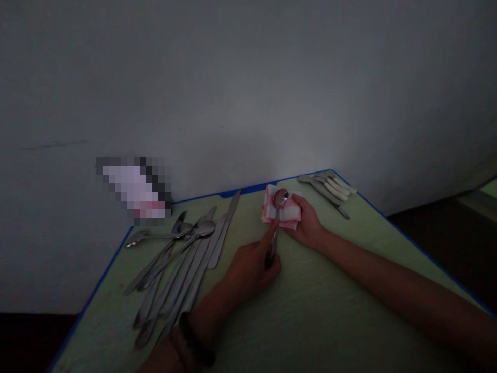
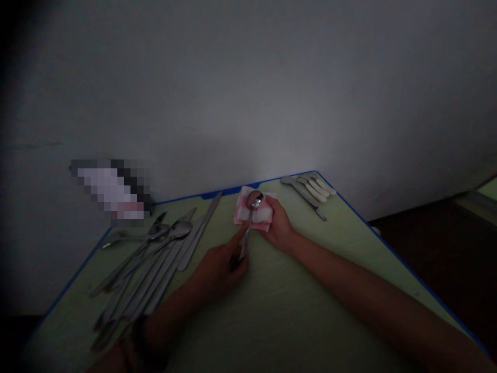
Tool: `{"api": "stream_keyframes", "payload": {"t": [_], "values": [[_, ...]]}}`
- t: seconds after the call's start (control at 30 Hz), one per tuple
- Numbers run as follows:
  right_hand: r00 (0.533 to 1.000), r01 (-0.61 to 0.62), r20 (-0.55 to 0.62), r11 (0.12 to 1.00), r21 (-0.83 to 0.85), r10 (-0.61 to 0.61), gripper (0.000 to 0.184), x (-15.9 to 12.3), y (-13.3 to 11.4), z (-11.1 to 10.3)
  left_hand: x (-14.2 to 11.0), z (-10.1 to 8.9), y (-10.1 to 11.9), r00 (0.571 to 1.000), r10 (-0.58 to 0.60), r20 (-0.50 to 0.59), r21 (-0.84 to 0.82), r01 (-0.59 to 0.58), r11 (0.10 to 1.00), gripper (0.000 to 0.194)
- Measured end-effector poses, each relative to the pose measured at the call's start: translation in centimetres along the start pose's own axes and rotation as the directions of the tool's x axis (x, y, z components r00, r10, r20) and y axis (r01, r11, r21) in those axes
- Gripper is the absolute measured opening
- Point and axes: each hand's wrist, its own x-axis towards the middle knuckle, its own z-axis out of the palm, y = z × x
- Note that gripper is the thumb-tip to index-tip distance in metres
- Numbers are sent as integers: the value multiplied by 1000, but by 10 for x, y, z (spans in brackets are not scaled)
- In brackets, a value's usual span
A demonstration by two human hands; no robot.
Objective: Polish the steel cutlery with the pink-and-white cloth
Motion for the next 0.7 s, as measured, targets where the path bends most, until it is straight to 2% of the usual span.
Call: {"api": "stream_keyframes", "payload": {"t": [0.1,0.17,0.27,0.37,0.7], "values": [[998,8,66,1000,-8,-7,30,-2,-2,4,0,0,0,1000,8,-8,3,-8,1000,75],[996,-28,88,999,-17,29,41,-4,-3,5,0,0,1,1000,3,-17,15,-2,1000,75],[993,-91,77,996,-18,92,60,-5,-4,1,-1,0,3,1000,-19,-13,27,19,999,77],[991,-120,55,993,-4,120,67,-4,-5,-3,-1,-1,3,1000,-15,-4,17,15,1000,76],[998,-55,-40,998,21,56,38,3,-3,-7,0,0,2,1000,-14,3,11,14,1000,73]]}}
